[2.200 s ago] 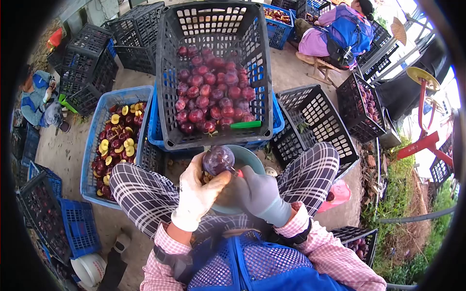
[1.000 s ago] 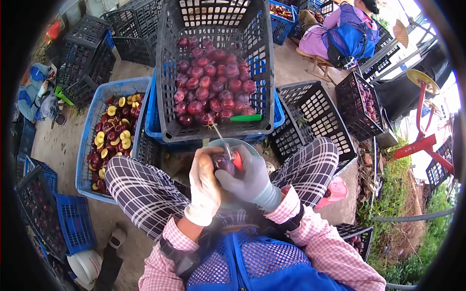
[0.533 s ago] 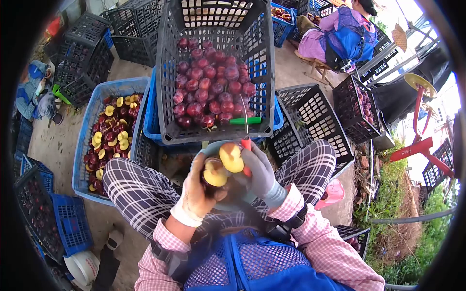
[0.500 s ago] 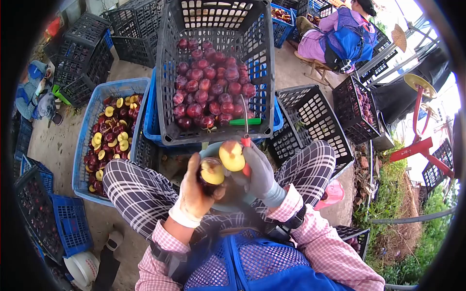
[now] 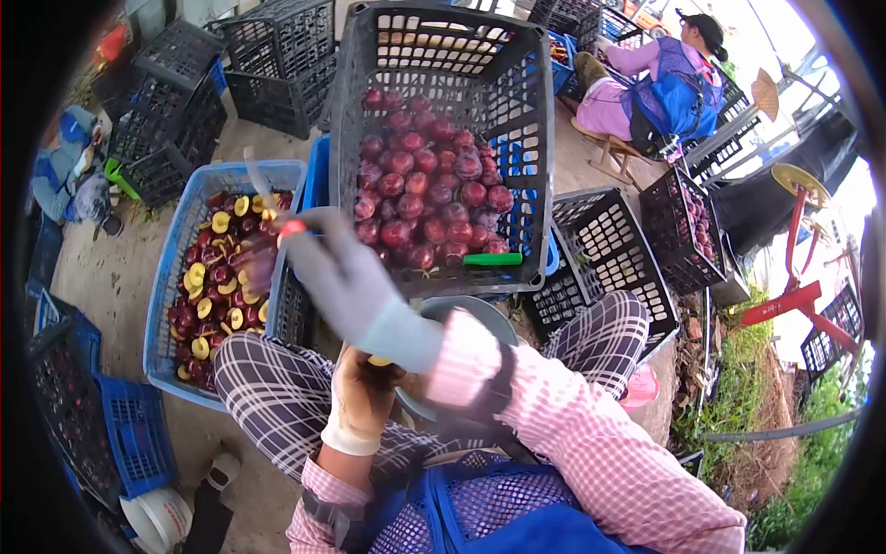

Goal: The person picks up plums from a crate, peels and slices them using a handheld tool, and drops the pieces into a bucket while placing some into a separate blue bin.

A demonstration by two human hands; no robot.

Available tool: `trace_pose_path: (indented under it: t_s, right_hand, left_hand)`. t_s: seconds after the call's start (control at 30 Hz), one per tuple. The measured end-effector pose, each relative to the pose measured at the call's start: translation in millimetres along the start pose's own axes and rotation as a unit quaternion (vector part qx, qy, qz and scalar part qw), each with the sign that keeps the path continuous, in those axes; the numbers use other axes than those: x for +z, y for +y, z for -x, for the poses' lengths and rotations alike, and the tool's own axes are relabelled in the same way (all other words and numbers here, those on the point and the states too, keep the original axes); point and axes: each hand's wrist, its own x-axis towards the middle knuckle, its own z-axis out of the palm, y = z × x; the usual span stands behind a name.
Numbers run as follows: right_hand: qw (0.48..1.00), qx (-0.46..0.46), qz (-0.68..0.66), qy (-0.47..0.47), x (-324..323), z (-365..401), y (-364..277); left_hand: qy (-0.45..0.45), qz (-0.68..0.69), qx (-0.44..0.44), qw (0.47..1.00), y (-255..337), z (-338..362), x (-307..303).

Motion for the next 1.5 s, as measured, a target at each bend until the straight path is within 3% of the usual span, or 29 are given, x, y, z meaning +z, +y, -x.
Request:
trace_pose_path:
  t_s: [0.07,0.13,0.17,0.23,0.27,0.3,0.37,0.4,0.47,0.53,0.57,0.63,0.67,0.73,0.77,0.87,0.93,1.0,1.07,1.13,1.17,1.2,1.27,1.43,1.5]
  right_hand:
    - [0.996,-0.027,0.077,0.034,5,-14,6]
    - [0.99,0.006,0.113,0.084,-16,-20,31]
    - [0.984,-0.019,0.103,0.146,-31,-23,52]
    - [0.963,0.205,-0.062,0.165,-74,-31,77]
    - [0.954,0.212,-0.073,0.199,-86,-35,90]
    - [0.954,0.252,-0.027,0.161,-108,-33,92]
    - [0.982,0.072,0.107,0.137,-150,-28,155]
    - [0.932,-0.032,0.341,0.12,-170,-19,141]
    - [0.863,0.063,0.492,0.091,-193,-7,108]
    - [0.747,0.151,0.646,-0.038,-210,5,92]
    - [0.747,0.153,0.646,-0.04,-217,11,94]
    - [0.673,0.046,0.728,-0.123,-226,20,102]
    - [0.675,0.046,0.726,-0.124,-223,17,97]
    - [0.594,0.089,0.761,-0.244,-214,2,83]
    - [0.589,0.085,0.766,-0.245,-215,3,84]
    - [0.739,0.087,0.658,-0.12,-216,17,64]
    - [0.89,0.04,0.446,-0.083,-219,41,48]
    - [0.954,0.222,0.186,-0.071,-194,67,-1]
    - [0.955,0.144,0.233,-0.115,-172,97,-25]
    - [0.954,0.008,0.278,-0.115,-151,120,-26]
    - [0.942,0.012,0.31,-0.13,-145,131,-21]
    - [0.938,-0.034,0.32,-0.13,-139,139,-20]
    - [0.917,-0.038,0.372,-0.14,-131,150,-21]
    - [0.87,-0.073,0.474,-0.11,-116,156,-16]
    - [0.855,-0.072,0.503,-0.106,-110,158,-14]
  left_hand:
    - [-0.031,-0.07,0.004,0.997,13,6,4]
    - [0.029,-0.01,-0.01,0.999,24,13,23]
    - [0.05,-0.06,-0.004,0.997,23,9,18]
    - [0.048,-0.081,-0.005,0.996,14,6,11]
    - [0.048,-0.108,-0.002,0.993,11,6,9]
    - [0.037,-0.11,-0.019,0.993,8,5,11]
    - [0.0,-0.101,-0.049,0.994,11,5,18]
    - [-0.021,-0.105,-0.057,0.993,12,5,19]
    - [-0.021,-0.113,-0.04,0.993,13,3,20]
    - [-0.021,-0.12,-0.022,0.992,11,2,22]
    - [-0.013,-0.099,-0.029,0.995,11,1,24]
    - [-0.013,-0.072,-0.034,0.997,12,1,32]
    - [-0.009,-0.074,-0.033,0.997,12,0,34]
    - [-0.012,-0.001,-0.05,0.999,10,-2,36]
    - [-0.029,0.006,-0.043,0.999,9,-3,34]
    - [0.003,-0.005,-0.026,1.0,8,-2,39]
    - [0.009,-0.01,-0.018,1.0,6,-1,41]
    - [0.01,-0.036,0.008,0.999,2,0,44]
    - [-0.013,-0.056,0.014,0.998,-2,3,49]
    - [-0.016,-0.098,0.052,0.994,-8,6,54]
    - [0.072,-0.105,0.065,0.99,-10,10,76]
    - [0.071,-0.11,0.064,0.989,-11,13,76]
    - [-0.006,-0.217,0.118,0.969,-14,17,78]
    - [-0.018,-0.23,0.184,0.955,-20,25,86]
    - [-0.001,-0.323,0.264,0.909,-23,27,90]
